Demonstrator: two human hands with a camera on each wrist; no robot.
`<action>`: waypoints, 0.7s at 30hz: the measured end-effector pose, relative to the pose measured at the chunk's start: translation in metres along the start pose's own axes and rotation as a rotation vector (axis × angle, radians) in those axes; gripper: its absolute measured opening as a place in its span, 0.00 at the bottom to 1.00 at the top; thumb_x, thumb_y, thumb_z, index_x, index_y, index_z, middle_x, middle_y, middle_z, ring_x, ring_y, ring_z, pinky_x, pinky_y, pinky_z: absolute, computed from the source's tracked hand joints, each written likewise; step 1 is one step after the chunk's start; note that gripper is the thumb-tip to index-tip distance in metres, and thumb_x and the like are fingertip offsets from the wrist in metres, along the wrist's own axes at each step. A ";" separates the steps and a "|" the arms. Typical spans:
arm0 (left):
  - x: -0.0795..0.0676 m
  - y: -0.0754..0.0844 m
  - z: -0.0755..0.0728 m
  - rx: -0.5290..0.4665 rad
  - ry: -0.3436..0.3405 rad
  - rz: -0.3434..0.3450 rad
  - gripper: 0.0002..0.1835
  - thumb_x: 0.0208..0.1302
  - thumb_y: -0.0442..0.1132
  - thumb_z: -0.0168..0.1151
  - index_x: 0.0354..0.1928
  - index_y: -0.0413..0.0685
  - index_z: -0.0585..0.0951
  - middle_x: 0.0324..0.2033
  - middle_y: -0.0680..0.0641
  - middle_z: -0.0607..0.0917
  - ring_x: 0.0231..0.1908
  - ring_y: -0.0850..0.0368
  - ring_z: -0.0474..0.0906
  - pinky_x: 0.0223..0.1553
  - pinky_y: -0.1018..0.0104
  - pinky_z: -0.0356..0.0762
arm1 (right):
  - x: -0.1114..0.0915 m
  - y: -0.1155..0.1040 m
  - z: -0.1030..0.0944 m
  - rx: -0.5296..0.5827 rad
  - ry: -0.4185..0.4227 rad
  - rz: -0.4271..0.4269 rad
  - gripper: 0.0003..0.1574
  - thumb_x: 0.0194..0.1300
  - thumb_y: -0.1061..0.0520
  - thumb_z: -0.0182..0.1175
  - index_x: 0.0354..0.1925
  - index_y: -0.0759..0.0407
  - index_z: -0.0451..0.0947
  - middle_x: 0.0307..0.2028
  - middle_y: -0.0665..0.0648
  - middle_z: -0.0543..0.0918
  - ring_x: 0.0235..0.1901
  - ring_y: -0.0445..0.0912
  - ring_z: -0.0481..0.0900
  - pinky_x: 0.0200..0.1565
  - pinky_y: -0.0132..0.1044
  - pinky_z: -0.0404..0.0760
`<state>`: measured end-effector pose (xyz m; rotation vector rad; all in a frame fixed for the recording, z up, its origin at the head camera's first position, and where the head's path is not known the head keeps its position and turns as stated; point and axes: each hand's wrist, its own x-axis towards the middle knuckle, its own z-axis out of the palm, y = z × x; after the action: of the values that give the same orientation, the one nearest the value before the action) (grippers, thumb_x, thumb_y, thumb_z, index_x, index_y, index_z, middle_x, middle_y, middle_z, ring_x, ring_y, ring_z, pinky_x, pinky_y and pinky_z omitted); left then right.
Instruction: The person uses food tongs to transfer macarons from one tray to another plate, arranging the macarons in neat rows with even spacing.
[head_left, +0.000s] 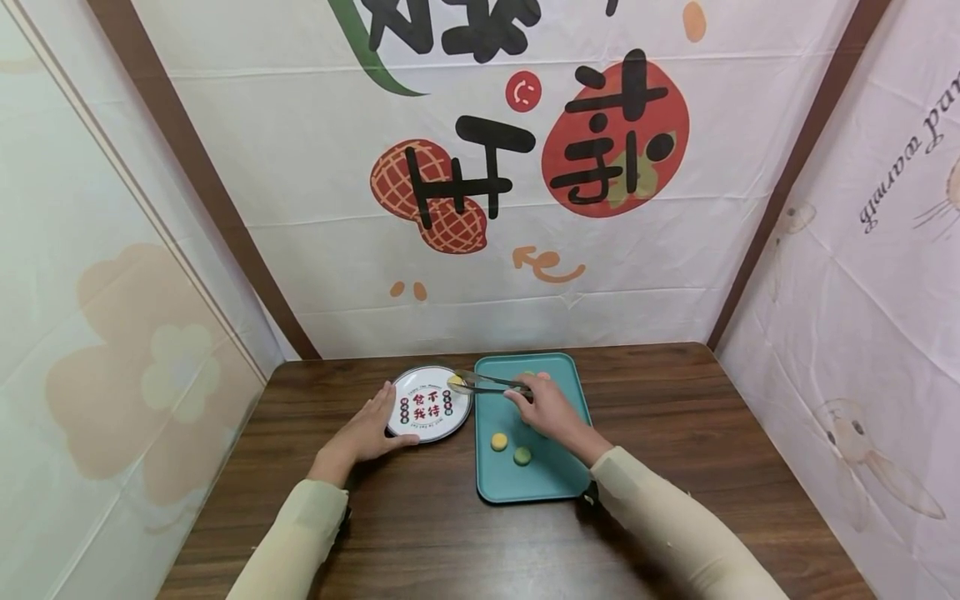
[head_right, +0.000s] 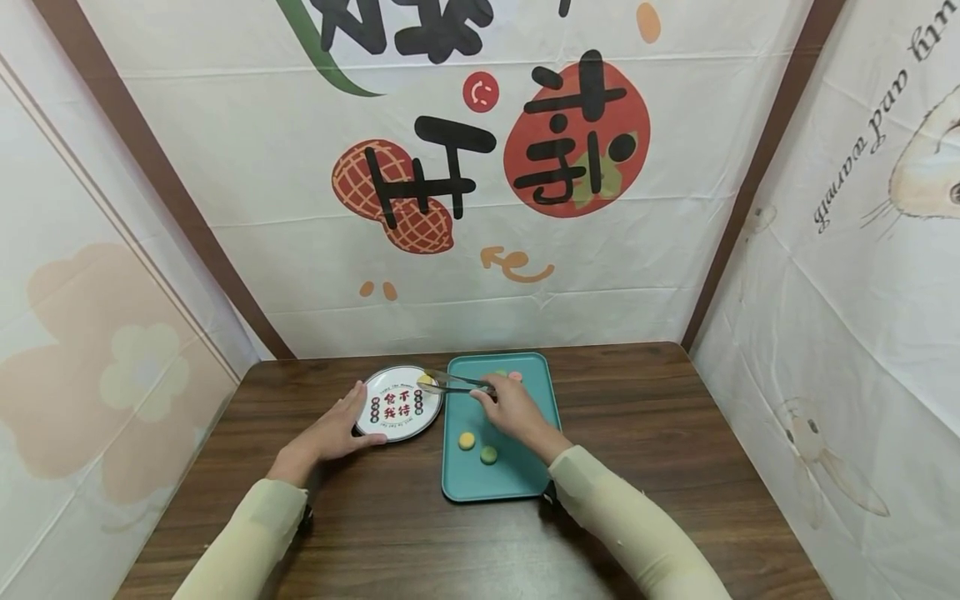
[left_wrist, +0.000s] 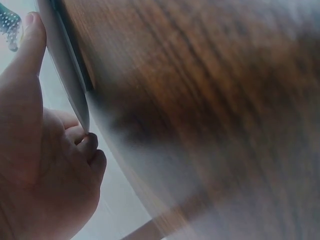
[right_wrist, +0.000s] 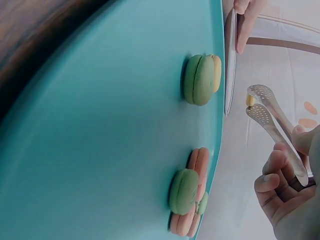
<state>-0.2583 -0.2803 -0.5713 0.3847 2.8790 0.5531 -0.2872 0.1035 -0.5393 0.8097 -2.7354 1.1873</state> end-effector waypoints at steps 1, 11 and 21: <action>0.000 0.001 -0.001 -0.001 -0.003 -0.001 0.69 0.66 0.75 0.64 0.84 0.28 0.43 0.84 0.29 0.42 0.84 0.33 0.42 0.83 0.38 0.47 | 0.001 -0.001 0.001 -0.008 0.008 -0.005 0.27 0.83 0.44 0.59 0.64 0.64 0.82 0.25 0.46 0.80 0.23 0.42 0.74 0.25 0.36 0.74; -0.001 0.003 -0.004 0.005 -0.010 0.005 0.68 0.67 0.73 0.65 0.84 0.27 0.43 0.84 0.28 0.43 0.84 0.33 0.42 0.83 0.38 0.47 | 0.010 -0.007 0.008 0.008 0.007 -0.033 0.21 0.83 0.46 0.60 0.57 0.62 0.85 0.30 0.49 0.82 0.22 0.41 0.73 0.23 0.35 0.73; -0.001 0.004 -0.006 0.003 -0.031 -0.002 0.70 0.66 0.75 0.64 0.84 0.28 0.42 0.84 0.29 0.42 0.84 0.33 0.41 0.83 0.38 0.47 | 0.016 -0.012 0.013 0.027 -0.017 -0.061 0.18 0.82 0.50 0.61 0.55 0.63 0.84 0.29 0.57 0.84 0.20 0.41 0.72 0.22 0.35 0.72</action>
<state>-0.2580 -0.2789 -0.5646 0.3871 2.8501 0.5375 -0.2933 0.0806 -0.5362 0.9043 -2.6926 1.2142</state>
